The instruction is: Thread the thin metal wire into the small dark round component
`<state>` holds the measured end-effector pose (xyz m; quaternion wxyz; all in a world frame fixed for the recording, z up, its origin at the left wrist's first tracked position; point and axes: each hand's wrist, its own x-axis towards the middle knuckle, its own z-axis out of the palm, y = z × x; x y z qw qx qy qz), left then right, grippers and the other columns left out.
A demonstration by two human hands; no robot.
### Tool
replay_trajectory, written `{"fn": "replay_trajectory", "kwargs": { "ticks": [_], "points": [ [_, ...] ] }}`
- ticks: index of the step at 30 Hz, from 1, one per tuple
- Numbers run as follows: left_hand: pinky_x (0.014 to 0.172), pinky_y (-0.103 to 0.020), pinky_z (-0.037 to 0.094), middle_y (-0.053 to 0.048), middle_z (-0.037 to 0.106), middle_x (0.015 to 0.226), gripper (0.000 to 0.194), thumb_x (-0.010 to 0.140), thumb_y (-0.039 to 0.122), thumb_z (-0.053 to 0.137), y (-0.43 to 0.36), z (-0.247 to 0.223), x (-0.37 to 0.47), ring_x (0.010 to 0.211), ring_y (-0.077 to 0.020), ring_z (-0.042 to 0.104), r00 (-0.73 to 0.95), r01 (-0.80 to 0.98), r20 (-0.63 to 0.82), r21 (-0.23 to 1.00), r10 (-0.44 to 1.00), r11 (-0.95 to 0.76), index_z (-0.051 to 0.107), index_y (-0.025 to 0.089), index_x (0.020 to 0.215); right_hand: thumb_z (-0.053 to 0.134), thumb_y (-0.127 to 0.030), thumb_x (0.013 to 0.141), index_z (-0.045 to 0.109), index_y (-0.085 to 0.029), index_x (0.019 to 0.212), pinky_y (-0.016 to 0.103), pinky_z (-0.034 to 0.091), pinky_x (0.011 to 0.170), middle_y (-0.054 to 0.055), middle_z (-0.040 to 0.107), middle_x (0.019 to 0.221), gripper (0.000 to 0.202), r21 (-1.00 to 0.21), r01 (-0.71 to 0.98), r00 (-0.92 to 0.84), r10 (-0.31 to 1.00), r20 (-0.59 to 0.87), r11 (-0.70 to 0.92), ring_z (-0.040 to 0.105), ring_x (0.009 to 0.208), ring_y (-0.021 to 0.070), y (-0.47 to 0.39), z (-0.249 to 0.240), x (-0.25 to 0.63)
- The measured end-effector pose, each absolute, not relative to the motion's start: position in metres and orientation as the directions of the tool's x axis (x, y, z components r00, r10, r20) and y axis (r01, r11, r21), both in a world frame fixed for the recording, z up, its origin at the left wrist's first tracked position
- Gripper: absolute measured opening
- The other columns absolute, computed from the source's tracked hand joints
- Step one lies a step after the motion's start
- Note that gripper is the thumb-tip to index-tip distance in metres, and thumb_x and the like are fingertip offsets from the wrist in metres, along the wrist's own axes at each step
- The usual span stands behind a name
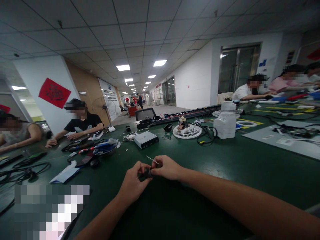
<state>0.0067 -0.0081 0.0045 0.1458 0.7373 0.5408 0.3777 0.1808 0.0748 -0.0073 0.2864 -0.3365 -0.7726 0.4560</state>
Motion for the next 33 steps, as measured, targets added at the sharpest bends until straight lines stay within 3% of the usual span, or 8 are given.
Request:
{"fn": "replay_trajectory", "kwargs": {
  "ticks": [4,7,9,16,20,25,30,33],
  "points": [
    [0.080,-0.034,0.050,-0.003,0.073,0.099,0.021,0.071,0.016,0.068,-0.003,0.004,0.001,0.090,-0.0210,0.066,0.054,0.710,0.423,0.621,0.905,-0.332,0.048,0.022,0.077,0.056,-0.018,0.085,0.064,-0.015,0.101,0.023,0.044,0.065,0.003,0.068,0.088,0.018,-0.773,0.367,-0.572,0.781,0.251,0.518,0.060,0.075,0.0132,0.075,0.008,0.194],
    [0.078,-0.034,0.050,-0.003,0.072,0.097,0.023,0.070,0.016,0.067,-0.002,0.005,-0.004,0.087,-0.0203,0.066,0.014,0.718,0.418,0.628,0.909,-0.300,0.045,0.022,0.075,0.057,-0.019,0.085,0.072,-0.020,0.101,0.027,0.043,0.072,0.005,0.068,0.094,0.022,-0.445,0.464,-0.665,0.634,0.396,0.766,0.060,0.082,0.0165,0.079,0.014,0.207],
    [0.077,-0.034,0.050,-0.002,0.072,0.096,0.023,0.070,0.015,0.066,-0.002,0.006,-0.005,0.085,-0.0197,0.066,0.008,0.721,0.406,0.631,0.914,-0.286,0.045,0.022,0.074,0.058,-0.022,0.085,0.074,-0.023,0.104,0.027,0.041,0.070,0.004,0.068,0.092,0.024,-0.309,0.456,-0.734,0.549,0.401,0.835,0.061,0.080,0.0168,0.080,0.015,0.212],
    [0.079,-0.033,0.050,-0.003,0.072,0.099,0.023,0.070,0.018,0.067,-0.001,0.000,-0.005,0.092,-0.0206,0.066,0.060,0.704,0.409,0.630,0.911,-0.329,0.045,0.022,0.075,0.057,-0.024,0.086,0.074,-0.025,0.104,0.027,0.042,0.070,0.004,0.071,0.092,0.026,-0.183,0.486,-0.759,0.516,0.397,0.855,0.063,0.080,0.0177,0.071,0.016,0.206],
    [0.079,-0.034,0.051,-0.005,0.072,0.099,0.022,0.070,0.016,0.066,-0.001,0.000,-0.006,0.093,-0.0214,0.067,0.062,0.705,0.382,0.638,0.922,-0.311,0.046,0.022,0.075,0.058,-0.023,0.083,0.075,-0.025,0.101,0.029,0.044,0.074,0.004,0.073,0.092,0.025,-0.176,0.473,-0.787,0.504,0.355,0.863,0.064,0.083,0.0195,0.067,0.017,0.205],
    [0.080,-0.034,0.052,-0.004,0.072,0.100,0.018,0.072,0.016,0.064,-0.003,0.004,-0.003,0.095,-0.0212,0.067,0.091,0.689,0.368,0.648,0.925,-0.326,0.047,0.022,0.076,0.058,-0.024,0.083,0.076,-0.024,0.097,0.028,0.044,0.073,0.002,0.074,0.091,0.023,-0.313,0.492,-0.728,0.581,0.363,0.812,0.065,0.082,0.0187,0.067,0.017,0.204],
    [0.079,-0.034,0.053,-0.005,0.072,0.102,0.021,0.071,0.014,0.065,-0.004,0.005,-0.002,0.097,-0.0219,0.067,0.091,0.680,0.354,0.661,0.931,-0.318,0.045,0.022,0.075,0.058,-0.024,0.081,0.077,-0.023,0.094,0.027,0.043,0.067,0.002,0.075,0.088,0.022,-0.343,0.527,-0.720,0.623,0.305,0.777,0.065,0.076,0.0179,0.071,0.014,0.204],
    [0.080,-0.034,0.054,-0.005,0.072,0.102,0.020,0.071,0.014,0.065,-0.005,0.005,-0.002,0.098,-0.0221,0.067,0.095,0.676,0.346,0.666,0.933,-0.316,0.047,0.022,0.075,0.060,-0.024,0.080,0.077,-0.022,0.094,0.024,0.042,0.060,0.001,0.074,0.080,0.022,-0.431,0.479,-0.755,0.609,0.243,0.765,0.063,0.066,0.0153,0.074,0.012,0.204]
  ]
}}
